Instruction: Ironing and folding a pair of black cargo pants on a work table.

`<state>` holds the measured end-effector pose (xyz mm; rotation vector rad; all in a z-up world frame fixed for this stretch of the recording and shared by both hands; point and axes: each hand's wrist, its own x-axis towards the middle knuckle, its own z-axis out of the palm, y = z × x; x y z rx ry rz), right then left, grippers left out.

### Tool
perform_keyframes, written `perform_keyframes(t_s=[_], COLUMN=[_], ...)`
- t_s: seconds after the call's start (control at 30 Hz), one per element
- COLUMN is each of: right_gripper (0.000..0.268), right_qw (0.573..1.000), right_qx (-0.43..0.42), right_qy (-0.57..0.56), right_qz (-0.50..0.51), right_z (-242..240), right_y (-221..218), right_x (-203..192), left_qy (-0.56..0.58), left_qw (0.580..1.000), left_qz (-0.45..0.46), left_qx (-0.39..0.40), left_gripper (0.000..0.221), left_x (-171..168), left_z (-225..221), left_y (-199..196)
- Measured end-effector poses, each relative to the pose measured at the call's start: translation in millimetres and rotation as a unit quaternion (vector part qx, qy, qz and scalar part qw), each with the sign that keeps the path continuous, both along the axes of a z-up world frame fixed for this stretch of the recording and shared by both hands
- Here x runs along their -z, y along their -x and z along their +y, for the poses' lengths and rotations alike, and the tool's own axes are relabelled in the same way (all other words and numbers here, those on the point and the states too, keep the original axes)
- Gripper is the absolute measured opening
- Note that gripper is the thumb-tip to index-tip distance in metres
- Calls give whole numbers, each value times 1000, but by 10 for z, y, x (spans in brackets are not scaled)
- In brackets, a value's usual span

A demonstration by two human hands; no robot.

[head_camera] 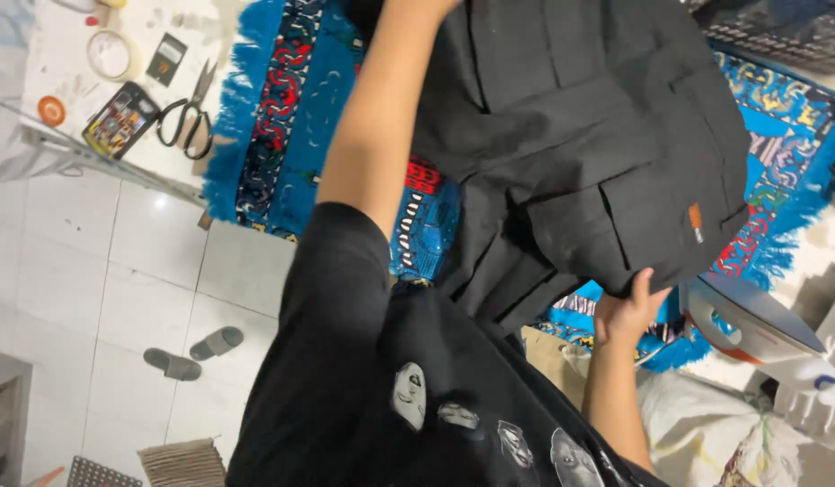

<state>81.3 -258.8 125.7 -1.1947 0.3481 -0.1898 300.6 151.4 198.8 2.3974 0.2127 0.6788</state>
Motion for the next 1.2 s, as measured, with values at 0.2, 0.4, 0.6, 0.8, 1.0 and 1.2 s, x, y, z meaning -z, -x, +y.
perform_keyframes(t_s=[0.2, 0.4, 0.6, 0.8, 1.0, 1.2], right_gripper=[42, 45, 40, 37, 35, 35], right_qw=[993, 990, 991, 984, 952, 912], right_qx=[42, -14, 36, 65, 33, 29], right_qy=[74, 100, -18, -114, -127, -231], right_qz=[86, 101, 124, 122, 277, 337], right_z=[-378, -681, -719, -327, 278, 273], right_y=[-102, -291, -425, -282, 377, 581], right_x=[851, 1008, 701, -220, -286, 72], left_qy=[61, 155, 204, 302, 192, 446], left_qw=[997, 835, 833, 890, 818, 650], left_qz=[-25, 523, 511, 336, 520, 614], left_qx=[-48, 75, 47, 64, 151, -48], left_gripper=[26, 107, 46, 63, 56, 114], left_x=[523, 1057, 1913, 366, 318, 346], left_z=[-772, -1234, -1176, -24, 833, 700], left_y=[615, 2667, 2983, 2214, 1749, 2334])
